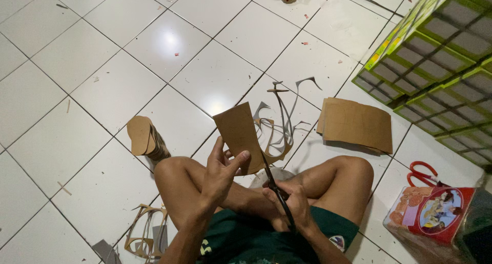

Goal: The person sits cross-legged on a tiled workshop floor and cuts shoe insole patterns from brown cardboard using scissors. They trim around pre-cut insole shapes, set finished pieces on a stack, and cut new outlines from flat cardboard sheets one at a time.

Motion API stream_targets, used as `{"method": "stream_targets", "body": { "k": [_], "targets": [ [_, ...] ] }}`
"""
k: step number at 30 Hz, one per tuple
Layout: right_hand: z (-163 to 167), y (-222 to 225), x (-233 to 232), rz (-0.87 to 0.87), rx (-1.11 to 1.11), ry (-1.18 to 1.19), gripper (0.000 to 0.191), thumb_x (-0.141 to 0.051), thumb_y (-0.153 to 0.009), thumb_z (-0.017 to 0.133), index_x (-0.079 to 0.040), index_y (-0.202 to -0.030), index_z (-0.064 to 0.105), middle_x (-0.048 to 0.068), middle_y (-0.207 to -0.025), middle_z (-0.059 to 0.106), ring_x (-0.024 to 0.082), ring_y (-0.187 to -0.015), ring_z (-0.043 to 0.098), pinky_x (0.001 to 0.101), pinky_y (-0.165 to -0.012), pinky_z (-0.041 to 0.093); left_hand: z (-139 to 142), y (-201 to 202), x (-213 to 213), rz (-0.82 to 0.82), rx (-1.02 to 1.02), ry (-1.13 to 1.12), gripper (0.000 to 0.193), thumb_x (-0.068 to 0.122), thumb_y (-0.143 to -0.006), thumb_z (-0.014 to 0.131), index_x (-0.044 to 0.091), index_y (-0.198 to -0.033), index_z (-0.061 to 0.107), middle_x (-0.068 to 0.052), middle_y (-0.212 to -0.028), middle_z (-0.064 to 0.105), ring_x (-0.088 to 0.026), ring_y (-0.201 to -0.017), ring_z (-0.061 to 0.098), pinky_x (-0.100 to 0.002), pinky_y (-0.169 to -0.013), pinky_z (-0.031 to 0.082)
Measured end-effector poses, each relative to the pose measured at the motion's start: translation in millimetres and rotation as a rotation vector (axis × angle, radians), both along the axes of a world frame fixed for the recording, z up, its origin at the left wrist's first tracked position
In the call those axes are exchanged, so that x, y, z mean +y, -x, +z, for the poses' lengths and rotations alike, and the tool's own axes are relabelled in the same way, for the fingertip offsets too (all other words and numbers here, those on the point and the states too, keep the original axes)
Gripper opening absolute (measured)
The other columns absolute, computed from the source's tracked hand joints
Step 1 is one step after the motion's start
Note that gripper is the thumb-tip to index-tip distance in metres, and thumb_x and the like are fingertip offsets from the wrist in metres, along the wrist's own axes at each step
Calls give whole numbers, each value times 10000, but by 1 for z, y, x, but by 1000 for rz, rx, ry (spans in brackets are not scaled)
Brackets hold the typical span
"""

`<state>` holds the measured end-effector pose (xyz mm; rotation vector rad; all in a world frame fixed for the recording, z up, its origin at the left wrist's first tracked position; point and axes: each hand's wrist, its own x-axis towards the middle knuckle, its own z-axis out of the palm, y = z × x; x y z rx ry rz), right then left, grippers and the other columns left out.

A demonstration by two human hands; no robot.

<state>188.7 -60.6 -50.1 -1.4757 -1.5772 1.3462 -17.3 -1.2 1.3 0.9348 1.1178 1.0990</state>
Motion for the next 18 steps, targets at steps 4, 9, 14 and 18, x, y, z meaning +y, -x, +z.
{"method": "stream_targets", "body": {
  "k": [4,9,14,18],
  "targets": [
    [2,3,-4,-69,-9,-110,311,-315,-887,720,-9,-870,775,69,-553,679,116,-464,592,313,-452,455,3,0,0,-15,-114,-42,604,157,-927,684,26,-1441,396,-225,-1133,680,-271,-947,758,-398,-726,694],
    [4,3,-5,-63,-63,-146,279,-271,-878,737,6,-870,770,66,-543,654,113,-466,585,307,-461,458,4,1,3,19,-99,-68,507,156,-948,669,19,-1395,472,-195,-1133,701,-221,-999,743,-376,-762,701],
    [10,1,-4,-50,51,-96,309,-280,-882,713,-1,-1004,761,40,-657,704,85,-559,605,273,-517,477,-2,-5,-6,-3,-86,-96,466,154,-961,699,24,-1371,517,-150,-1068,713,-169,-941,703,-291,-716,620],
    [16,-1,-3,-41,-6,-93,323,-301,-900,728,17,-940,761,63,-653,661,104,-579,567,265,-532,443,-6,-10,-14,-16,-129,-66,469,165,-958,720,25,-1362,527,-140,-1038,707,-146,-871,666,-264,-652,539]
  ]
}}
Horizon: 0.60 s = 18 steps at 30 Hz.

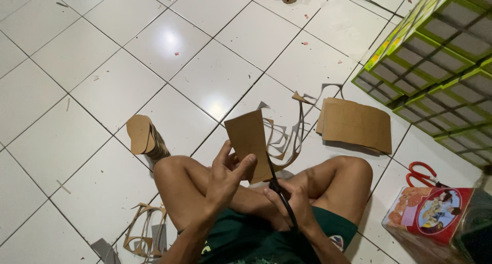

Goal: The person sits cross-legged on a tiled workshop floor and cuts shoe insole patterns from brown cardboard using scissors. They trim around pre-cut insole shapes, set finished pieces on a stack, and cut new outlines from flat cardboard sheets one at a time.

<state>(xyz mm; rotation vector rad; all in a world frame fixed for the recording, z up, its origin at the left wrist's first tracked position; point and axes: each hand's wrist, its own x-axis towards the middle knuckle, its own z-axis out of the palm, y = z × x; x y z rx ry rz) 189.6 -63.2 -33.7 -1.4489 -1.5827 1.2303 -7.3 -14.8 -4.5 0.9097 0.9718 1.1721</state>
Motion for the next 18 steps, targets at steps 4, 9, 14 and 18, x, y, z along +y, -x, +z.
{"method": "stream_targets", "body": {
  "k": [4,9,14,18],
  "targets": [
    [3,0,-1,-28,-3,50,335,-310,-888,717,1,-998,774,63,-652,677,113,-574,581,261,-533,449,1,-2,-1,-9,10,-6,472,166,-948,707,33,-1359,517,-137,-1071,724,-154,-940,708,-279,-734,607],
    [0,-1,-3,-32,40,13,333,-305,-903,695,8,-986,774,56,-654,704,114,-568,629,263,-542,489,5,-4,-1,-11,6,-53,468,154,-963,706,21,-1367,512,-154,-1118,725,-170,-1016,719,-293,-833,632],
    [-5,-1,-5,-49,13,-53,270,-246,-895,688,10,-926,769,77,-622,702,124,-530,631,284,-528,503,9,-7,-4,-5,0,16,459,151,-945,693,29,-1350,513,-149,-1098,725,-175,-982,735,-312,-756,662],
    [-6,0,-7,-65,17,-105,228,-208,-887,662,-3,-916,757,67,-675,739,108,-539,656,281,-524,510,13,-7,-1,-12,-31,53,451,141,-953,695,20,-1343,504,-146,-1081,718,-194,-960,730,-317,-725,645]
  ]
}}
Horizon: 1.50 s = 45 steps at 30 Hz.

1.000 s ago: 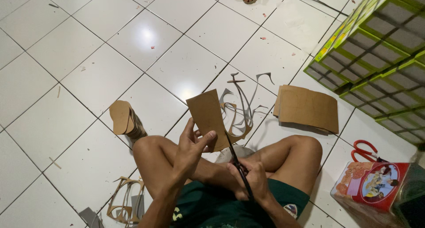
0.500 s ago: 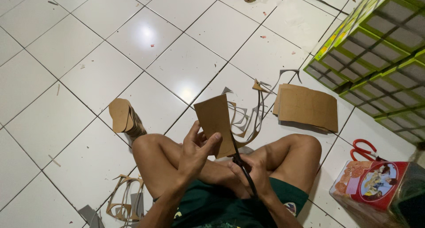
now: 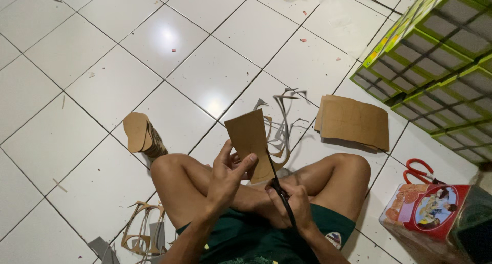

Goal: The person sits cross-legged on a tiled workshop floor and cuts shoe insole patterns from brown cardboard using scissors. They trim around pre-cut insole shapes, set finished pieces on a stack, and cut new outlines from flat cardboard sheets one at a time.

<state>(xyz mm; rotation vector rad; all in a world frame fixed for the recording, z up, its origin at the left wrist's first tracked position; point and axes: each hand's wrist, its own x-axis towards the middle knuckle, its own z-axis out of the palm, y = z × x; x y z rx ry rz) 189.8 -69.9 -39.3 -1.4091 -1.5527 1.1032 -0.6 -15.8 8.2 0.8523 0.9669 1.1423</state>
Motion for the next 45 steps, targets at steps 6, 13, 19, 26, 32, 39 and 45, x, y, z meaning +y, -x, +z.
{"method": "stream_targets", "body": {
  "k": [6,13,19,26,32,39,45],
  "targets": [
    [6,-2,3,6,-85,124,241,-210,-865,708,4,-939,789,124,-566,655,149,-497,549,329,-484,432,-2,8,12,-13,65,56,501,176,-921,702,73,-1371,507,-103,-978,699,-137,-844,697,-297,-641,633],
    [3,-3,4,15,4,65,272,-241,-852,713,29,-816,719,85,-589,665,127,-536,614,308,-508,477,-7,-2,-3,1,75,-60,452,159,-957,691,41,-1348,498,-80,-992,722,-116,-857,695,-248,-659,578],
    [-9,-9,5,17,-40,20,289,-256,-827,705,30,-786,695,98,-568,626,148,-520,572,331,-497,440,-3,-6,-8,-4,69,-95,444,156,-971,691,18,-1349,504,-87,-994,707,-105,-851,672,-242,-680,550],
    [-27,-13,0,-6,-52,7,270,-238,-803,717,21,-741,672,104,-552,584,155,-499,535,326,-488,411,-11,-5,-11,-5,158,-78,437,157,-982,704,11,-1356,531,-117,-927,686,-117,-768,643,-252,-618,530],
    [-32,-6,-6,-74,-62,12,258,-196,-798,715,36,-706,653,118,-524,574,151,-464,551,334,-465,403,-9,-7,-11,-10,35,-7,498,147,-944,701,23,-1378,492,-104,-961,713,-133,-822,691,-274,-653,585],
    [-15,-7,-6,66,198,305,288,-207,-888,645,41,-740,647,160,-589,636,185,-503,607,341,-496,489,-9,2,11,-6,148,-20,419,148,-993,713,-29,-1356,602,-209,-994,714,-233,-825,680,-354,-646,572],
    [0,-7,-1,148,-2,-4,261,-215,-876,629,24,-931,718,155,-799,731,260,-742,724,376,-700,557,-15,4,8,97,65,47,420,161,-904,709,24,-1278,575,-114,-1036,738,-192,-925,746,-340,-719,665]
  ]
}}
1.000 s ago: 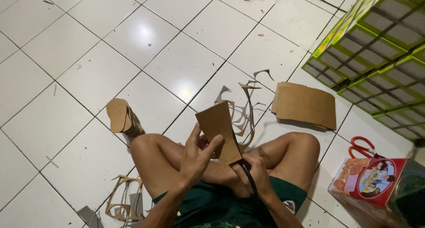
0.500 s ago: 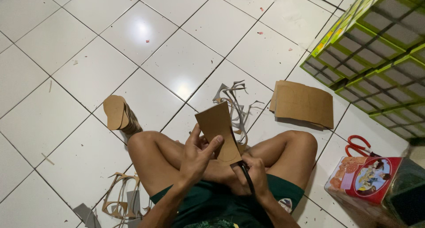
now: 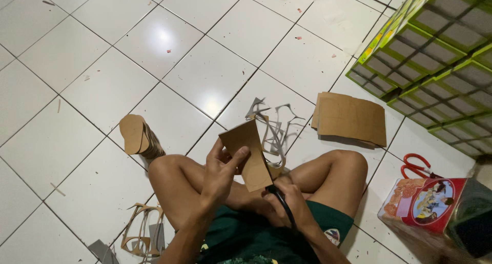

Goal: The person sits cross-legged on a tiled workshop floor and cuts shoe insole patterns from brown cardboard using scissors. They trim around pre-cut insole shapes, set finished pieces on a stack, and cut new outlines from flat cardboard sheets one at a time.

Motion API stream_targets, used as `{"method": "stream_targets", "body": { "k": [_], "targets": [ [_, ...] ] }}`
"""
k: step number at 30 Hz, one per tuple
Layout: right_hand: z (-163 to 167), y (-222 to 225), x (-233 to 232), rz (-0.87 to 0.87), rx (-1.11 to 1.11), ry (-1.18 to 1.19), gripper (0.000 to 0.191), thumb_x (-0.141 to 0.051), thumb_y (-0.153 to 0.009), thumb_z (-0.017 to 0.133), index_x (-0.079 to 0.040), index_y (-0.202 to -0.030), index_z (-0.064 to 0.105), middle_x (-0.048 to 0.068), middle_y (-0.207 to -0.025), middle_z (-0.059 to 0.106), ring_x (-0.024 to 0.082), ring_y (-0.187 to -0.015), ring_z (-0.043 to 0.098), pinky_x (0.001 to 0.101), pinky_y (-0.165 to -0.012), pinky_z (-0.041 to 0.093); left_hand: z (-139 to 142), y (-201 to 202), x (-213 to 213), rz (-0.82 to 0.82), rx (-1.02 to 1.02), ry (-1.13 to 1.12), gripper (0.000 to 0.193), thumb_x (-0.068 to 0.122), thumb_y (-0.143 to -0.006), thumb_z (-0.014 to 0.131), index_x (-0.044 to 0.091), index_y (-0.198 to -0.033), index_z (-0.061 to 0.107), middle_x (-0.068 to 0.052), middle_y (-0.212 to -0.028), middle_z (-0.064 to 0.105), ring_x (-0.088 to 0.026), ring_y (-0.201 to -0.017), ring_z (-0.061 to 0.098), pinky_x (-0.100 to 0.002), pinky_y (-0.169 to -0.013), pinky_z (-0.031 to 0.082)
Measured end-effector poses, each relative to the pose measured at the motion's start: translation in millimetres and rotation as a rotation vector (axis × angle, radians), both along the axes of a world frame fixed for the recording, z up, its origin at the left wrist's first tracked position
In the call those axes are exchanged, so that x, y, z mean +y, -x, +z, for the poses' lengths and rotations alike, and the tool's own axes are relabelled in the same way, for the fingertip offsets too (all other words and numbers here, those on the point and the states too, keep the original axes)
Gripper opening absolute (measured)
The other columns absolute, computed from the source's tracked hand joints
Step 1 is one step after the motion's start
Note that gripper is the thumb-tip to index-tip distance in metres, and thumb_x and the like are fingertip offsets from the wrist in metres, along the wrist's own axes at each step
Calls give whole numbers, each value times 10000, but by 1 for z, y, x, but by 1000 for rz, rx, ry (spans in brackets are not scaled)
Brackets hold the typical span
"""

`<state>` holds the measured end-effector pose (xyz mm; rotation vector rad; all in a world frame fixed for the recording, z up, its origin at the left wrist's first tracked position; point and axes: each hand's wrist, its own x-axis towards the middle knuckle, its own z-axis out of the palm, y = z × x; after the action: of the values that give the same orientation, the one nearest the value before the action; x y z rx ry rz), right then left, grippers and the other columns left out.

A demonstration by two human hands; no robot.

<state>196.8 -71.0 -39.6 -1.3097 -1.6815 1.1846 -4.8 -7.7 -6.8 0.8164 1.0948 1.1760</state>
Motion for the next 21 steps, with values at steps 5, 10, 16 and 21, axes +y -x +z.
{"method": "stream_targets", "body": {
  "k": [5,10,16,21],
  "targets": [
    [19,1,0,6,-81,226,283,-226,-876,640,18,-1012,688,203,-759,712,332,-684,709,401,-692,555,3,5,2,-34,6,-146,407,148,-950,721,-36,-1290,591,-164,-1100,742,-217,-991,740,-331,-814,648],
    [23,10,7,-48,62,-30,396,-138,-815,616,48,-1165,632,246,-904,733,356,-830,746,406,-735,568,13,-4,-8,-78,-2,-52,464,171,-932,691,32,-1344,531,-126,-1096,724,-179,-973,738,-313,-754,646],
    [13,12,12,-83,24,1,425,-79,-721,567,53,-1114,664,239,-851,734,331,-797,753,384,-746,592,24,-11,-16,-73,-22,-112,470,175,-959,699,1,-1361,527,-153,-1100,726,-190,-967,735,-313,-763,631],
    [0,8,12,-82,79,-28,483,-94,-699,589,62,-1152,650,213,-881,758,254,-812,757,359,-736,585,24,-13,-21,-100,13,-103,482,192,-954,690,11,-1363,510,-141,-1108,725,-189,-990,743,-312,-797,644]
  ]
}}
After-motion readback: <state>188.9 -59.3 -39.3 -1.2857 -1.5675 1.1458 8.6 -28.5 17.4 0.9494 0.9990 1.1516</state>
